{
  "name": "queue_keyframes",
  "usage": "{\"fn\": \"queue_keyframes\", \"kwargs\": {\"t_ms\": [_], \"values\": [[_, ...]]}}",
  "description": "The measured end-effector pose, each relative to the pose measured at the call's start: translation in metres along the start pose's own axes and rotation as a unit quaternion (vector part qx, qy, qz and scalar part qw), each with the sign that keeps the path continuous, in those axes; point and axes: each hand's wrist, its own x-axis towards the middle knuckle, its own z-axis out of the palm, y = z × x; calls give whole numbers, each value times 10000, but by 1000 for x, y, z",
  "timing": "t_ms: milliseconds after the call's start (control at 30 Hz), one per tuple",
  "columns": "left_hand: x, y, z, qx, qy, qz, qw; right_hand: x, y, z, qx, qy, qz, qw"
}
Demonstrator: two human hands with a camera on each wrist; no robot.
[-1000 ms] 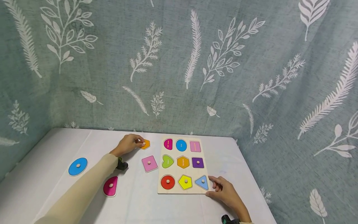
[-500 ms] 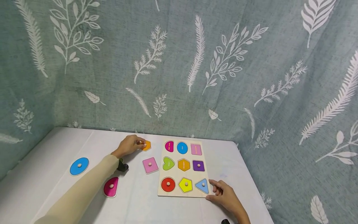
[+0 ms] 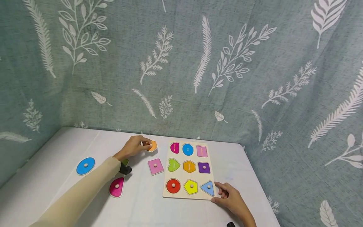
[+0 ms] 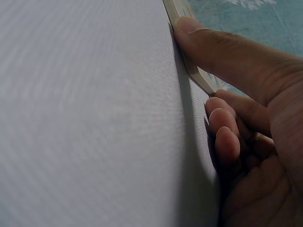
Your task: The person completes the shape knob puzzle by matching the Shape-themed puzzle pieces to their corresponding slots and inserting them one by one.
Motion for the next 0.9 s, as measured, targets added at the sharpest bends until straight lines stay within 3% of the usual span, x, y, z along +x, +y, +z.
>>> {"fn": "queue_keyframes", "kwargs": {"t_ms": [467, 900], "values": [[-12, 22, 7, -497, -178, -39, 9986, -2, 0, -1, -28, 35, 98, 9999], [-10, 43, 19, -463, -407, 275, 9977, -1, -3, 1, 43, 27, 174, 9998]]}}
